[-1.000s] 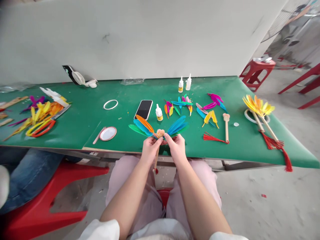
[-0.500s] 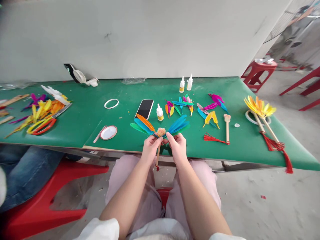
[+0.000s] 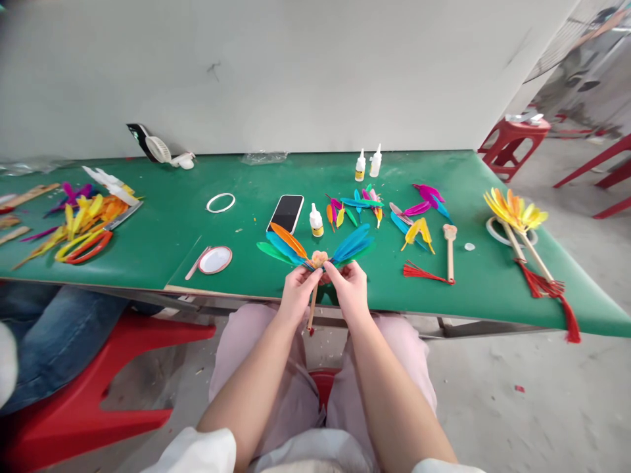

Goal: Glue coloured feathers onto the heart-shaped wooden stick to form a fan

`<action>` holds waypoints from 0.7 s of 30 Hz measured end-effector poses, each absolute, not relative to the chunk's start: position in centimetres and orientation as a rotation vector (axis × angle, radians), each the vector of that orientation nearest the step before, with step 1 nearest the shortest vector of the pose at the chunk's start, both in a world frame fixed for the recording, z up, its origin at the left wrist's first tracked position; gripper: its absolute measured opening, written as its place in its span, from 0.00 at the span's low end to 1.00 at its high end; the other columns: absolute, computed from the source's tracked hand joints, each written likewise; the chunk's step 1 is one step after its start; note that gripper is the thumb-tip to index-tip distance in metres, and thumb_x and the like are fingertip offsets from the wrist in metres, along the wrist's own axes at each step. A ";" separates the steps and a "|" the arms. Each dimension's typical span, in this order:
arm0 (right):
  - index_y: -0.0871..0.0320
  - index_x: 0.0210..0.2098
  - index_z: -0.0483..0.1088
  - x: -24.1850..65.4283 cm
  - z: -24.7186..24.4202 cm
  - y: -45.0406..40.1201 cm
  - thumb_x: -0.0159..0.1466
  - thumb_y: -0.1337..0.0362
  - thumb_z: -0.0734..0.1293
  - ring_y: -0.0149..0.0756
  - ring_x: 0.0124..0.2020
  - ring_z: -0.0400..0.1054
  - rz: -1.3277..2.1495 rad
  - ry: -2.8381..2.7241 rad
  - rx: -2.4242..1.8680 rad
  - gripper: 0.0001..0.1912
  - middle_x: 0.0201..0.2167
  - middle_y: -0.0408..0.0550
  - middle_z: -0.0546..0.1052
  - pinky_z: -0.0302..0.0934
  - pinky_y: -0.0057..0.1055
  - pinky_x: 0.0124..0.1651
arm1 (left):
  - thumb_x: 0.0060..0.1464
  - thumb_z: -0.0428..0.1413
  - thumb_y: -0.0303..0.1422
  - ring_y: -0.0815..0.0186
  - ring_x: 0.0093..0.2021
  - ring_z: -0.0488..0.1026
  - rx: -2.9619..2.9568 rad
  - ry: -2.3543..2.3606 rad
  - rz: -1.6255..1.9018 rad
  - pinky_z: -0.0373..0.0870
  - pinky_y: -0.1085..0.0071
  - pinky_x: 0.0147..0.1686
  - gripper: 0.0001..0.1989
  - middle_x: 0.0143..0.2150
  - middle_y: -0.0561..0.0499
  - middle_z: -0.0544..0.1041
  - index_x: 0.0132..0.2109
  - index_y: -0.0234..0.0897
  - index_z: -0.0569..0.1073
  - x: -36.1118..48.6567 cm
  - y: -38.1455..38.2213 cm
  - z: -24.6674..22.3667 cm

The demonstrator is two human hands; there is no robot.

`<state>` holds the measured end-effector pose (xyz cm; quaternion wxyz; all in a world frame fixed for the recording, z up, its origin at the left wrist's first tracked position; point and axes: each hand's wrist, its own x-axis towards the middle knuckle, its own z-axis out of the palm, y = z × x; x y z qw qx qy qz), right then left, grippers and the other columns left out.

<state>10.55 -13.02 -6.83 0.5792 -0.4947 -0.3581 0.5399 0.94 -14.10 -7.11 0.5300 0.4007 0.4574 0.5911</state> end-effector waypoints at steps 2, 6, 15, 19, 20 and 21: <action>0.59 0.22 0.62 10.6 -6.9 -13.0 0.46 0.56 0.71 0.23 0.16 0.57 1.245 -0.850 -1.170 0.16 0.15 0.36 0.66 0.51 0.25 0.20 | 0.45 0.58 0.35 0.64 0.32 0.74 0.955 1.102 1.418 0.69 0.70 0.34 0.09 0.29 0.49 0.77 0.32 0.32 0.74 1.0 -14.1 -7.0; 0.59 0.21 0.62 10.7 -7.2 -13.0 0.46 0.55 0.71 0.23 0.17 0.55 1.225 -0.896 -1.193 0.16 0.15 0.37 0.65 0.50 0.25 0.20 | 0.45 0.58 0.35 0.66 0.29 0.73 0.951 1.120 1.432 0.69 0.71 0.32 0.08 0.26 0.51 0.76 0.31 0.33 0.74 1.0 -14.1 -7.1; 0.59 0.23 0.63 10.7 -7.4 -13.0 0.46 0.55 0.71 0.23 0.17 0.55 1.232 -0.923 -1.210 0.16 0.15 0.36 0.64 0.51 0.25 0.21 | 0.46 0.58 0.35 0.67 0.28 0.73 0.954 1.133 1.412 0.69 0.73 0.31 0.08 0.24 0.52 0.75 0.27 0.33 0.74 1.0 -14.1 -7.4; 0.59 0.23 0.64 10.7 -7.1 -13.1 0.46 0.55 0.71 0.24 0.17 0.56 1.249 -0.910 -1.196 0.16 0.16 0.37 0.66 0.52 0.26 0.22 | 0.46 0.58 0.35 0.68 0.28 0.73 0.946 1.118 1.412 0.69 0.74 0.31 0.08 0.24 0.52 0.76 0.28 0.33 0.74 0.9 -14.1 -7.5; 0.59 0.23 0.64 10.7 -7.1 -13.1 0.46 0.55 0.71 0.24 0.17 0.57 1.247 -0.910 -1.196 0.16 0.16 0.37 0.66 0.52 0.26 0.22 | 0.46 0.58 0.35 0.67 0.28 0.72 0.941 1.121 1.413 0.69 0.73 0.31 0.09 0.24 0.52 0.76 0.28 0.33 0.74 0.9 -14.1 -7.6; 0.59 0.22 0.64 10.7 -7.1 -13.1 0.46 0.55 0.71 0.24 0.17 0.57 1.245 -0.910 -1.197 0.16 0.16 0.37 0.66 0.52 0.26 0.22 | 0.46 0.58 0.36 0.67 0.28 0.72 0.936 1.125 1.414 0.69 0.73 0.31 0.09 0.24 0.52 0.76 0.28 0.33 0.74 0.9 -14.1 -7.6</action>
